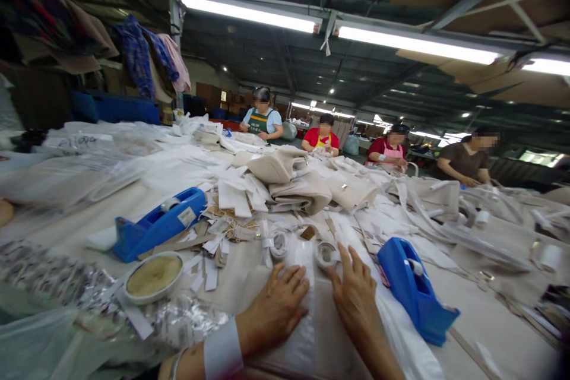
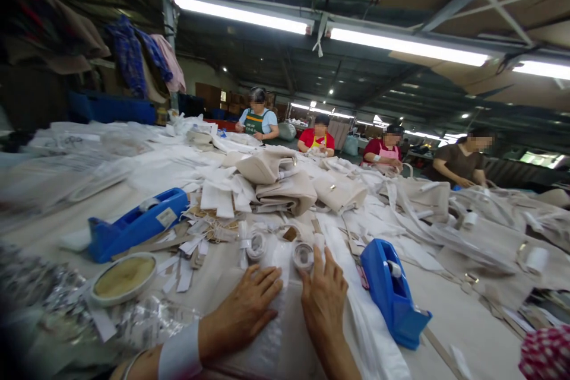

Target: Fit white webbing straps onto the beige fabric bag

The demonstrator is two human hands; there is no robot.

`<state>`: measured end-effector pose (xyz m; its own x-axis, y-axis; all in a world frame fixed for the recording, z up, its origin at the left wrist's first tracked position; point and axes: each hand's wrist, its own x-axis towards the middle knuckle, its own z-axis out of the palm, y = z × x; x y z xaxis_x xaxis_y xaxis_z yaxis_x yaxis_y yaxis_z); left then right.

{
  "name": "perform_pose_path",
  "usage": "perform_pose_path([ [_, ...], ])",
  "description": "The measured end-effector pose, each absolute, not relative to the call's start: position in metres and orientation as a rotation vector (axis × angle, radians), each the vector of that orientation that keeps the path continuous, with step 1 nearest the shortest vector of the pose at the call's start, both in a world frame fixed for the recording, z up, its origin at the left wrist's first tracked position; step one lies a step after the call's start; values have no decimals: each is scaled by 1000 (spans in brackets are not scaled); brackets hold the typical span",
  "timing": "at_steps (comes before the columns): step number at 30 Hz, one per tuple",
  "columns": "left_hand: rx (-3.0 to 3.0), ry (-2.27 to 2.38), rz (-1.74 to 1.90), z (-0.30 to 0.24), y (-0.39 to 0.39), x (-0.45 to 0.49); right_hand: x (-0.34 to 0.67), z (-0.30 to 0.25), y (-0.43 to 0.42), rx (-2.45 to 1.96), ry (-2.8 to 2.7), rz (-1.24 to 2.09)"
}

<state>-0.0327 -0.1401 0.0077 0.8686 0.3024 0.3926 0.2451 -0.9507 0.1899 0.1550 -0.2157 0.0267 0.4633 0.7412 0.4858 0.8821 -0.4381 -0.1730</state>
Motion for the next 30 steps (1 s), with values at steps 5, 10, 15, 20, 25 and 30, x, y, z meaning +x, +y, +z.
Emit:
perform_pose_path([
  [5,2924,456,720,4,-141,-32,162,-9,-244,-2295,-1233,-71],
  [10,2896,772,1006,2,-137,-39,163,-14,-240,-2215,-1140,92],
  [15,2555,1256,1107,-17,-113,-63,168,-20,-242,-2156,-1105,146],
  [20,2272,1120,907,-34,-93,-74,171,-24,-242,-2152,-1061,175],
  [25,2040,1140,779,-21,-96,-70,169,-21,-243,-2104,-1000,239],
  [30,1924,1186,672,-1,-110,-75,163,-12,-248,-2067,-986,334],
])
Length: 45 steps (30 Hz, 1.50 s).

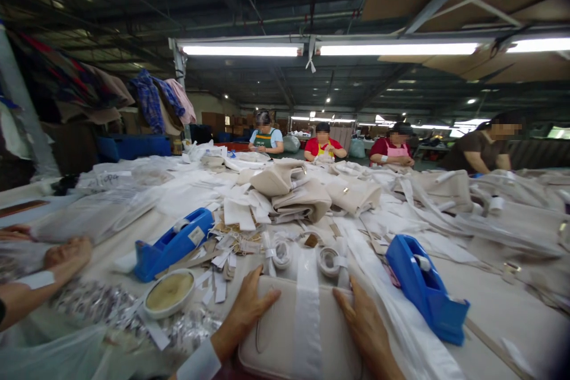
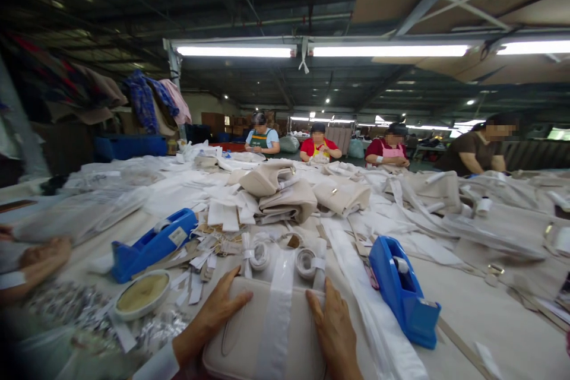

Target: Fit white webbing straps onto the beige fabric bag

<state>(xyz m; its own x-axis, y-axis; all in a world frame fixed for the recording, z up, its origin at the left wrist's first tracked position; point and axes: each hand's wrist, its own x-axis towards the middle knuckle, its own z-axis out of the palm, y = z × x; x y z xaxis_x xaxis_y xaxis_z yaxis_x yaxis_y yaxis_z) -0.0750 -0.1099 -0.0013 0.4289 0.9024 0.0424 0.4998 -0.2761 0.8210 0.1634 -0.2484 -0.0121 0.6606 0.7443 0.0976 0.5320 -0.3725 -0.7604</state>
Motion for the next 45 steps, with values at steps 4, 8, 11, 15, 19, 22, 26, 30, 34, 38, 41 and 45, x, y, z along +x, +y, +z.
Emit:
perform_pose_path([
  [4,2010,1176,551,5,-123,-89,159,-3,-264,-2028,-976,384],
  [8,2326,1258,592,26,-128,-88,159,2,-287,-1944,-935,507],
  [11,2663,963,877,56,-131,-59,163,-1,-306,-1901,-861,602],
  [15,2826,245,759,88,-134,10,173,-8,-328,-1758,-799,894],
  [19,2859,-225,521,85,-129,74,184,-9,-341,-1719,-807,940],
  [22,2892,-375,377,70,-125,97,189,-12,-344,-1666,-771,1005],
  [26,2884,-364,359,58,-124,97,191,-20,-340,-1472,-616,1102],
  [30,2840,-306,425,61,-127,92,195,-23,-332,-1401,-538,1150],
  [34,2815,-306,467,61,-128,93,202,-18,-326,-1315,-501,1213],
  [38,2805,-322,514,57,-126,93,208,-9,-317,-1222,-455,1273],
  [41,2817,-306,507,55,-127,93,211,2,-306,-1182,-451,1292],
  [45,2850,-241,474,56,-130,94,209,12,-284,-1241,-518,1243],
])
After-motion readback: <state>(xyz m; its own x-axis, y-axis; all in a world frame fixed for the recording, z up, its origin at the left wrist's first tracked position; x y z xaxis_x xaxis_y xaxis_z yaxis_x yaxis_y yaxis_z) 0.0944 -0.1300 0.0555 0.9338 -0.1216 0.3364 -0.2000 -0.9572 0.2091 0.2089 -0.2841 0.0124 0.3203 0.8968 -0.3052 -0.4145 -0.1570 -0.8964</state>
